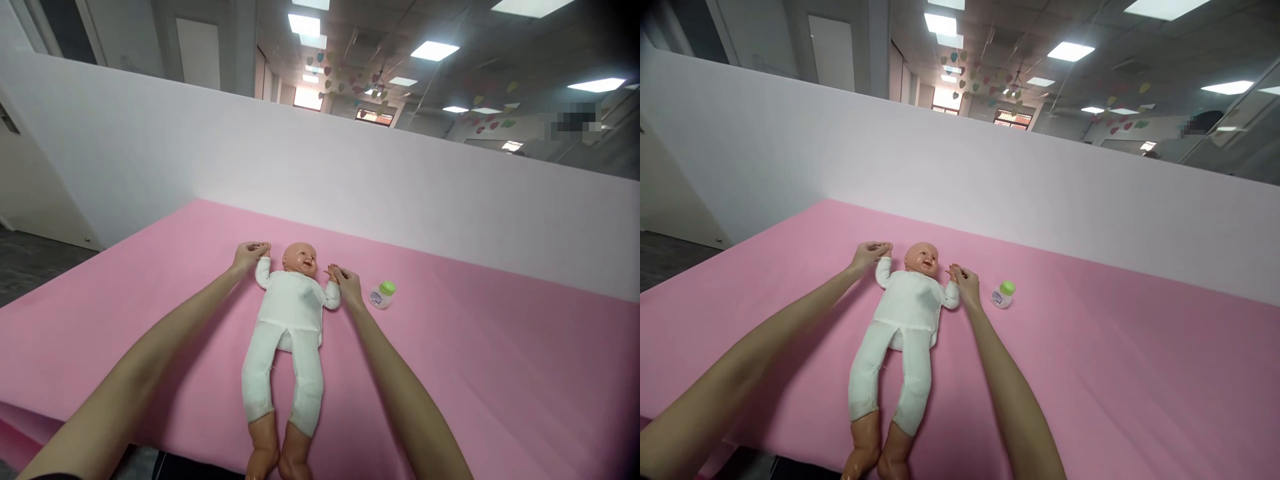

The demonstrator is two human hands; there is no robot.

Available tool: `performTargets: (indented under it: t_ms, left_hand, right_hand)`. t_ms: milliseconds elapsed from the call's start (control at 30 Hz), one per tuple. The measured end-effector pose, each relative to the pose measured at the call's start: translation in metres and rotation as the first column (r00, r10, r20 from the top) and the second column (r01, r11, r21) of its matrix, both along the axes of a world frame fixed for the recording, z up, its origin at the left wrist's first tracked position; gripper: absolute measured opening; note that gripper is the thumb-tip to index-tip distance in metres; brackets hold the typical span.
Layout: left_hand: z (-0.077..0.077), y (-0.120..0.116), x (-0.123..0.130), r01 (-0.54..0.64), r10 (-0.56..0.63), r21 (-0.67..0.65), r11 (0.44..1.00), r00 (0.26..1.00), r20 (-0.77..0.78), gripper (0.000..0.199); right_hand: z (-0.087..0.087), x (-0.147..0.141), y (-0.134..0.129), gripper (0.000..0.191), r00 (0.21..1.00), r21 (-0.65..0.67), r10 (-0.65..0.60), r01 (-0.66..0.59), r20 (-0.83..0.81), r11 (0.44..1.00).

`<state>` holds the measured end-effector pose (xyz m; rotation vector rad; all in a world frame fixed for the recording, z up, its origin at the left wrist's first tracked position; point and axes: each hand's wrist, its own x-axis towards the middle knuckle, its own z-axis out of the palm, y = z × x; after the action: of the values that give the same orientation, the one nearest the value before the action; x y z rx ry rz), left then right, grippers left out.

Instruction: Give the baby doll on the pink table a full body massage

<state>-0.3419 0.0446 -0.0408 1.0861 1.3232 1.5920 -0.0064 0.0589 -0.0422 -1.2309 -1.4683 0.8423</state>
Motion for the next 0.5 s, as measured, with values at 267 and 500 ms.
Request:
performTargets:
  t_ms: [267, 500]
  left_hand:
    - [0.004, -0.07, -0.08, -0.113, 0.11, -0.123, 0.986, 0.993, -0.032, 0.059]
    - [-0.011, -0.099, -0.109, -0.048, 0.005, -0.332, 0.942, 0.992, -0.129, 0.048]
  right_hand:
    - [0.016, 0.068, -0.062, 0.053, 0.991, -0.085, -0.111, 0.104, -0.079, 0.991]
    - [-0.005, 0.106, -0.089, 0.042, 0.984, -0.298, -0.177, 0.165, -0.015, 0.94]
